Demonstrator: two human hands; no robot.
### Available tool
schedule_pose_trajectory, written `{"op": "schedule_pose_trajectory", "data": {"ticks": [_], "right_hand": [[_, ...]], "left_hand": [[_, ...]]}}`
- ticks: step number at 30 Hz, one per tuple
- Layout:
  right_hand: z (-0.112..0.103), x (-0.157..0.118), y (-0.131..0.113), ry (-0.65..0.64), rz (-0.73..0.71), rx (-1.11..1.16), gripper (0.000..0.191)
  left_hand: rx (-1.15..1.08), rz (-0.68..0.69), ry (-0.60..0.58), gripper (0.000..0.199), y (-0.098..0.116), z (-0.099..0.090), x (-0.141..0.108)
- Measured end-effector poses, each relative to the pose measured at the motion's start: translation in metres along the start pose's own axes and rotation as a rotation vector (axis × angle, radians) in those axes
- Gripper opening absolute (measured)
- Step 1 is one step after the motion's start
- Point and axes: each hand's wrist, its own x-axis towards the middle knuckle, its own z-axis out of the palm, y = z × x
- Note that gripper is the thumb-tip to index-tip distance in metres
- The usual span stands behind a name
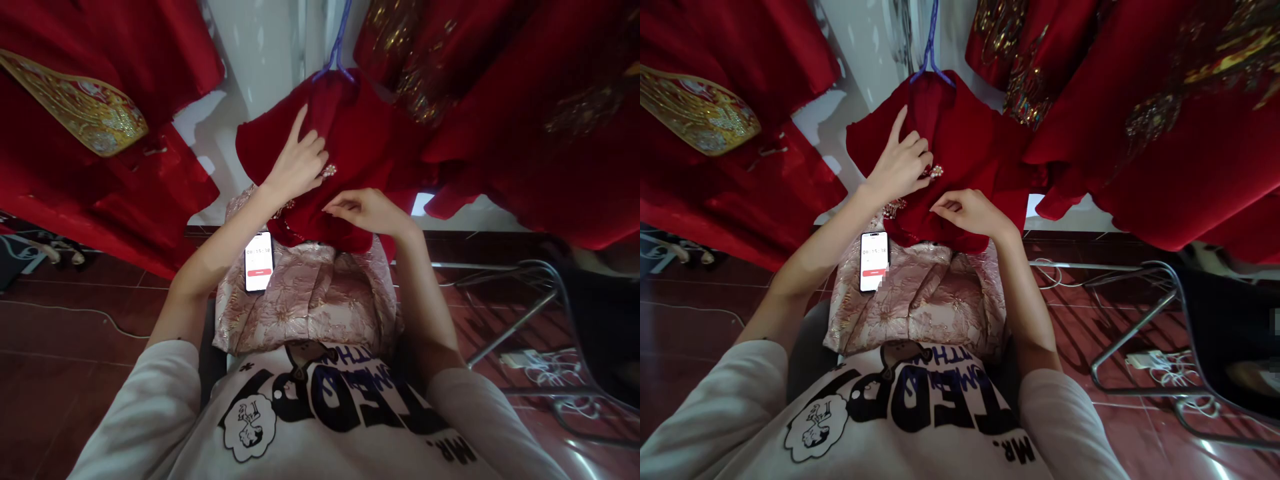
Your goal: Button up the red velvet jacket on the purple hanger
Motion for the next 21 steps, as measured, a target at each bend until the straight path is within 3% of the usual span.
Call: {"op": "schedule_pose_trajectory", "data": {"ticks": [5,12,14,17,21], "right_hand": [[-0.001,0.001,0.002,-0.004,-0.008,0.008,0.026],[0.000,0.001,0.001,-0.004,-0.003,0.017,0.027],[0.000,0.001,0.001,-0.008,-0.004,0.010,0.028],[0.000,0.001,0.001,-0.014,0.002,0.000,0.028],[0.000,0.002,0.001,-0.018,0.004,0.006,0.025]], "left_hand": [[-0.168,-0.136,0.005,0.004,-0.009,-0.004,0.006],[-0.263,-0.150,-0.102,0.015,-0.001,-0.013,0.010],[-0.288,-0.172,-0.086,0.016,0.000,-0.012,0.012],[-0.320,-0.175,-0.051,0.013,0.000,-0.010,0.015],[-0.297,-0.151,-0.127,0.006,0.001,-0.011,0.016]]}}
